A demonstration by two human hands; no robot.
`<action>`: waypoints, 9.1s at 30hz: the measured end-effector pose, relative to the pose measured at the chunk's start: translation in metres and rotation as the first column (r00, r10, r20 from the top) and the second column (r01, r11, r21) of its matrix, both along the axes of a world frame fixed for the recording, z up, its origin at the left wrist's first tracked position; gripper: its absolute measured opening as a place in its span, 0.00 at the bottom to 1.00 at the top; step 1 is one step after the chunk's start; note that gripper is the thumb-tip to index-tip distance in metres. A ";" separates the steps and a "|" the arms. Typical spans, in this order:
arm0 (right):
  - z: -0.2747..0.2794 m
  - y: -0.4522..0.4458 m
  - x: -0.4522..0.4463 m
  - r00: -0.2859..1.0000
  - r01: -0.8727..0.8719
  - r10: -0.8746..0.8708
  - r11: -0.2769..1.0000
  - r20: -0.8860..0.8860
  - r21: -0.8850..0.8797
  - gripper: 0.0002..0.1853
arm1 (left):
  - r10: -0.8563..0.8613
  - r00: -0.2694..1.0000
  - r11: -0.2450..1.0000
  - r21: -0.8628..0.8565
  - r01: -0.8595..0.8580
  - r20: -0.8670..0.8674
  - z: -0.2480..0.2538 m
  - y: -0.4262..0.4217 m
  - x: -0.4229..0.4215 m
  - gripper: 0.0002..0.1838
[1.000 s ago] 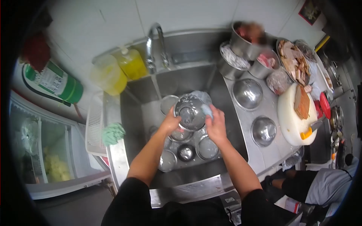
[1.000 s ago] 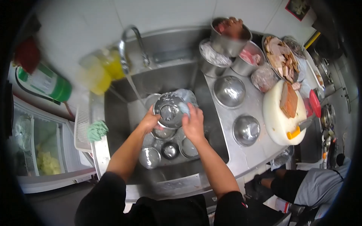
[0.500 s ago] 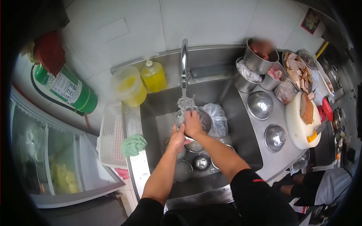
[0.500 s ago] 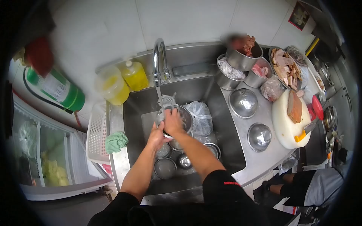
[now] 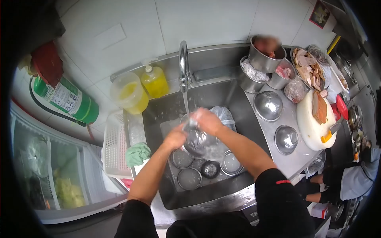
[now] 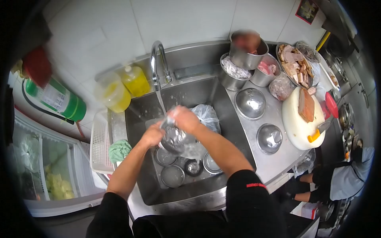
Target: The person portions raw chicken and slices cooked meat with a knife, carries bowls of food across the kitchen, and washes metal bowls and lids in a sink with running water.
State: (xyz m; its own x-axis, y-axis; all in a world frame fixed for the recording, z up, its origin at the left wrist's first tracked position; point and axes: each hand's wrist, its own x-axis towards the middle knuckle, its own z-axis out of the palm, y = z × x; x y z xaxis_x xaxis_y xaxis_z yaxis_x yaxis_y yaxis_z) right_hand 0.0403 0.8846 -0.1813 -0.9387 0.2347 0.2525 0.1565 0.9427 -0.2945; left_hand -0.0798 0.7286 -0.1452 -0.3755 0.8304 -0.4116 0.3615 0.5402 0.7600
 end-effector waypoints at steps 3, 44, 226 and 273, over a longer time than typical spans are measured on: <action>-0.037 -0.008 -0.009 0.742 0.552 -0.671 0.614 -0.004 -0.564 0.24 | 0.267 0.949 0.941 0.258 -0.218 -0.170 0.001 0.003 0.002 0.30; 0.007 -0.089 0.008 0.674 0.229 -0.639 0.657 -0.371 -0.718 0.29 | 0.525 0.764 0.848 -0.157 -0.506 0.374 -0.154 0.013 -0.011 0.21; -0.045 -0.069 0.095 0.769 0.137 -0.526 -0.419 0.362 -0.898 0.29 | -0.351 0.742 0.930 -0.305 0.205 -0.571 0.004 0.087 -0.067 0.20; -0.036 -0.036 0.252 0.791 0.596 -0.437 0.393 0.428 -0.700 0.32 | -0.366 0.695 0.890 -0.015 0.456 -0.619 -0.113 0.102 0.128 0.20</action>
